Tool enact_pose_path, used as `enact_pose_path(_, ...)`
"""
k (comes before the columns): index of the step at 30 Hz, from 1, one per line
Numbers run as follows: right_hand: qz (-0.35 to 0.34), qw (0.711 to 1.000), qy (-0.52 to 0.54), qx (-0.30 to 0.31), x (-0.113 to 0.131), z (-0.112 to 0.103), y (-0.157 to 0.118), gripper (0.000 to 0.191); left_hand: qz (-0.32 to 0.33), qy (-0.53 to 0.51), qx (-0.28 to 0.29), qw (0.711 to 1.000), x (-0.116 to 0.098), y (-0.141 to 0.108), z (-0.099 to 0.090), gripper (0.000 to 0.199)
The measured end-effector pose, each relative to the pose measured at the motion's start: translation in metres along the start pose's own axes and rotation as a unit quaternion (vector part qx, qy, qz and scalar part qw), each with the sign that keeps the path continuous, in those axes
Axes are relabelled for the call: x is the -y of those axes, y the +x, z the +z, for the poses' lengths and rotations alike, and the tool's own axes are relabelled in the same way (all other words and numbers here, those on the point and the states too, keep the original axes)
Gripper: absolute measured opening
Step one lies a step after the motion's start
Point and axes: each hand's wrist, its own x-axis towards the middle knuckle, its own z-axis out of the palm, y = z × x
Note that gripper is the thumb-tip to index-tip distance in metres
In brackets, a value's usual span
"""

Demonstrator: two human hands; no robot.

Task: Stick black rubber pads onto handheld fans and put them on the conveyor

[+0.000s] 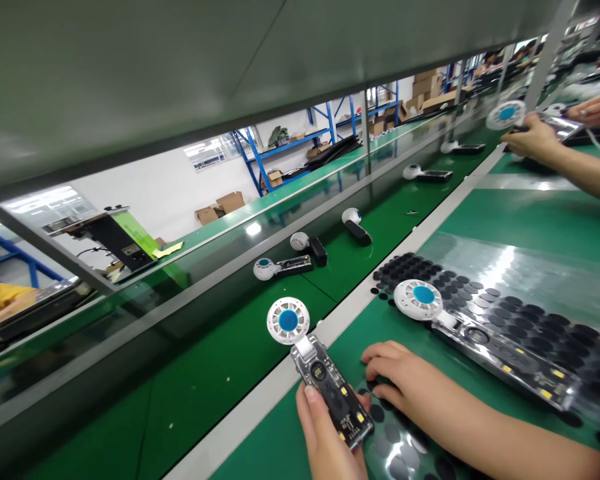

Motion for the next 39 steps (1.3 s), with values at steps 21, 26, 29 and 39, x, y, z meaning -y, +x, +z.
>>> enact_pose_path(21,-0.037,0.999,-0.005,0.036,-0.01,-0.004,0.008,0.021,-0.014,0.014,0.006,1.0,-0.004,-0.006,0.005,0.038)
enact_pose_path(26,-0.08,0.995,0.023,0.052,-0.018,-0.009,0.004,0.019,-0.022,0.021,0.02,0.999,-0.003,-0.005,0.004,0.038)
enact_pose_path(29,-0.109,0.992,0.022,0.055,-0.019,-0.011,0.004,0.016,-0.017,0.028,0.025,0.999,-0.003,-0.005,0.003,0.039)
enact_pose_path(39,-0.094,0.988,0.105,0.069,-0.015,-0.022,-0.004,0.015,0.005,0.085,0.048,0.995,-0.002,-0.003,-0.002,0.047)
